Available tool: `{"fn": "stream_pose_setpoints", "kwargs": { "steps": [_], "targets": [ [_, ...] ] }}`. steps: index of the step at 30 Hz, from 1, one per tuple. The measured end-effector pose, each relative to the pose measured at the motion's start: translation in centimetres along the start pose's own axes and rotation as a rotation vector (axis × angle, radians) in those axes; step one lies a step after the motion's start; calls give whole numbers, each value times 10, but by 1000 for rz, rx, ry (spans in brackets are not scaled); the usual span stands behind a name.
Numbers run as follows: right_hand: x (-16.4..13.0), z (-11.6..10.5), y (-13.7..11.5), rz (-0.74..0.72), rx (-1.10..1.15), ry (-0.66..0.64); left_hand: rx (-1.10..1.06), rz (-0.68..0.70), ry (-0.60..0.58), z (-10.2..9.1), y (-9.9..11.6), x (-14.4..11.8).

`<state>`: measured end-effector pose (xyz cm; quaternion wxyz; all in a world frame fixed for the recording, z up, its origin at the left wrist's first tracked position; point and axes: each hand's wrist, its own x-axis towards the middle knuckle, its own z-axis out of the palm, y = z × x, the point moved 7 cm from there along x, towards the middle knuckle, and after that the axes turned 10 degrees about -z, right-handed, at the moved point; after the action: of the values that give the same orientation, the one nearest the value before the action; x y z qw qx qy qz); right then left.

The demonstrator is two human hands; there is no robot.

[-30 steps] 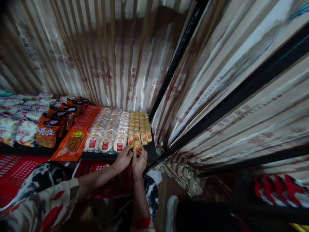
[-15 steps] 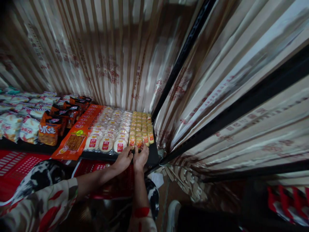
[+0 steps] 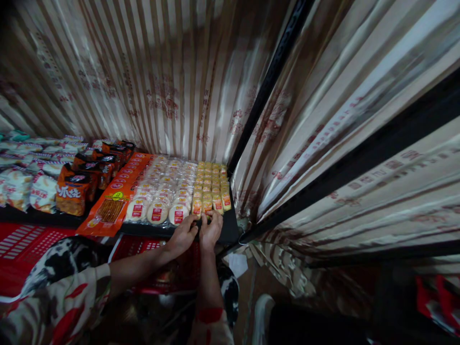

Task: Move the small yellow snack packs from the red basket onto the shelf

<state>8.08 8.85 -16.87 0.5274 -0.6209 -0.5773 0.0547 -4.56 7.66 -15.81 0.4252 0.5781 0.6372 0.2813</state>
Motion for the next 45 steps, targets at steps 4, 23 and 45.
{"fn": "stream_pose_setpoints", "kwargs": {
  "steps": [4, 23, 45],
  "targets": [
    [-1, -1, -2, -19, 5, 0, -5, 28, 15, 1, -2, 2],
    [-4, -1, -3, 6, -114, 17, 29, 114, 104, -9, 8, 4],
    [-13, -13, -10, -54, -59, 74, 5, 138, 92, -3, 11, -4]
  ]
}}
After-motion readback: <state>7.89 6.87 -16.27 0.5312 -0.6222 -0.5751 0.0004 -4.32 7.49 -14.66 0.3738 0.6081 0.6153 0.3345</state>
